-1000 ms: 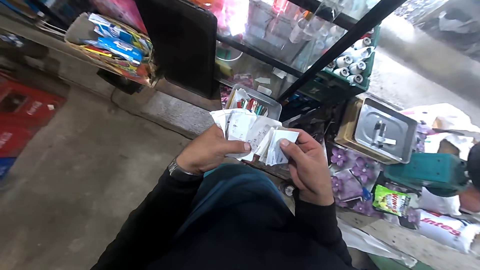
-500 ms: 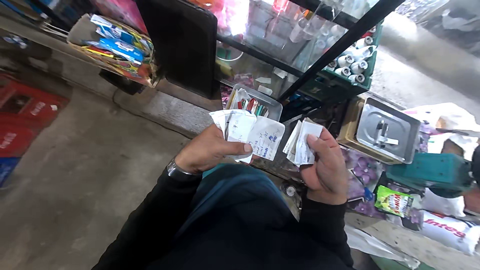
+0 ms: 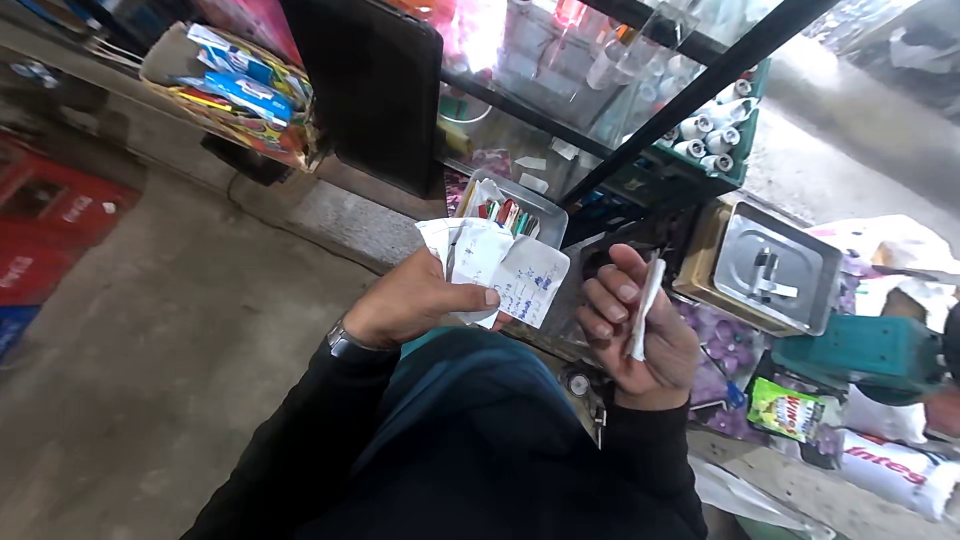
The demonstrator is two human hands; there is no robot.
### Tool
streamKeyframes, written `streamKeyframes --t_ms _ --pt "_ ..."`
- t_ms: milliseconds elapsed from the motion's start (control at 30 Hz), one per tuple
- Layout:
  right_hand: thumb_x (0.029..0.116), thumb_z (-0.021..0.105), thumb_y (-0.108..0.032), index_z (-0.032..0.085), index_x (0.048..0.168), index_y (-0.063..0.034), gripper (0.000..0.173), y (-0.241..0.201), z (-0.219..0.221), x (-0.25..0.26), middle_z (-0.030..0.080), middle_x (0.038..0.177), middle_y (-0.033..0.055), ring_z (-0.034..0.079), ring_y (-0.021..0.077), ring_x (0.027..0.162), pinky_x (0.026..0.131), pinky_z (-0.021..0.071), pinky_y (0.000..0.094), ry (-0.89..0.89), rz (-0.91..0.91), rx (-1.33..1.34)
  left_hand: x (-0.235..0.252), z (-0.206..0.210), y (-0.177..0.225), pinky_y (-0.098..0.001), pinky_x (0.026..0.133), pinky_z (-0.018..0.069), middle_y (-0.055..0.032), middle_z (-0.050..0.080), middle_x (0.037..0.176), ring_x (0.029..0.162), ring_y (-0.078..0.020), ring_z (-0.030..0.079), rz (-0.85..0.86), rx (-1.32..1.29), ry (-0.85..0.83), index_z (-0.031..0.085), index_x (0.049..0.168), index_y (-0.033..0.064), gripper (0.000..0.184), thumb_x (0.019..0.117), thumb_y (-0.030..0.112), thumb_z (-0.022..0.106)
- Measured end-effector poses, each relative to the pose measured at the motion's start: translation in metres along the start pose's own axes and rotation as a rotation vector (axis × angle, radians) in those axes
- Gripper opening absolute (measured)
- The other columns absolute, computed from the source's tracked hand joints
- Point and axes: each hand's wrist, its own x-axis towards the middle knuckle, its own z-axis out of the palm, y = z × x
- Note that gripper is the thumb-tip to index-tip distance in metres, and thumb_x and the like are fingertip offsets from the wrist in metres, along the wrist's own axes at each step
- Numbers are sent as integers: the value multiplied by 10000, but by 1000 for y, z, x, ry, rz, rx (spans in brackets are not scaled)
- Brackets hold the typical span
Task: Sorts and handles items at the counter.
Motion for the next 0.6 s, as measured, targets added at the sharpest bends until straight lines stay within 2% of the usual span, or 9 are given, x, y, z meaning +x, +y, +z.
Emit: streamKeyframes --t_ms 67,167,233,333,400,467,500,567,600 --pt "984 656 -213 637 1307 -117 338 -1 -1 -1 657 952 34 645 137 763 673 576 296 -6 -21 43 -1 -1 1 -440 770 651 -211 724 1053 870 -298 744 15 28 -3 611 1278 24 411 883 -59 689" --pt "986 652 -210 690 1139 -165 164 -1 -7 -3 656 1006 48 663 184 857 748 596 361 53 -23 62 -2 -3 7 -434 739 654 -213 724 1048 853 -299 745 33 34 -12 614 1275 30 407 886 -67 683" --pt "995 641 -206 693 1113 -161 137 1 -9 -3 656 1045 67 671 211 901 766 600 386 81 -2 74 -4 -1 11 -438 740 656 -207 721 1070 866 -300 744 42 41 12 612 1285 32 421 884 -75 684" --pt "1013 624 -208 663 1181 -167 178 6 -8 -5 654 1065 70 660 170 859 718 587 320 114 56 -8 -4 1 13 -451 760 655 -214 716 1085 885 -313 741 69 83 45 605 1294 22 444 875 -97 690" --pt "1008 641 -200 628 1279 -136 280 11 -3 -6 671 1034 83 666 150 819 720 595 322 138 95 -99 -4 2 10 -442 764 654 -207 720 1073 882 -305 740 78 123 53 611 1287 15 444 868 -106 697" --pt "1007 645 -183 580 1404 -99 412 17 5 -5 682 1086 112 681 150 846 771 610 337 130 115 -146 -3 3 7 -449 765 659 -199 730 1056 874 -309 747 82 181 49 619 1277 18 431 871 -90 714" --pt "1012 636 -173 561 1426 -80 431 20 8 -5 677 1145 133 688 161 890 808 611 349 112 121 -150 -2 2 4 -459 770 661 -196 734 1050 874 -317 750 86 208 45 622 1278 24 429 873 -74 723" --pt "1018 624 -144 571 1399 -38 399 26 14 -4 671 1215 178 703 212 995 895 605 407 93 123 -142 -1 0 -1 -451 770 655 -192 732 1032 865 -311 742 99 243 34 619 1282 29 430 875 -54 731" --pt "1015 630 -126 593 1363 -23 365 28 18 -4 679 1208 189 709 232 1021 924 602 437 106 118 -144 -2 0 -2 -450 771 653 -189 732 1025 860 -305 739 102 252 37 623 1280 29 432 870 -49 735"
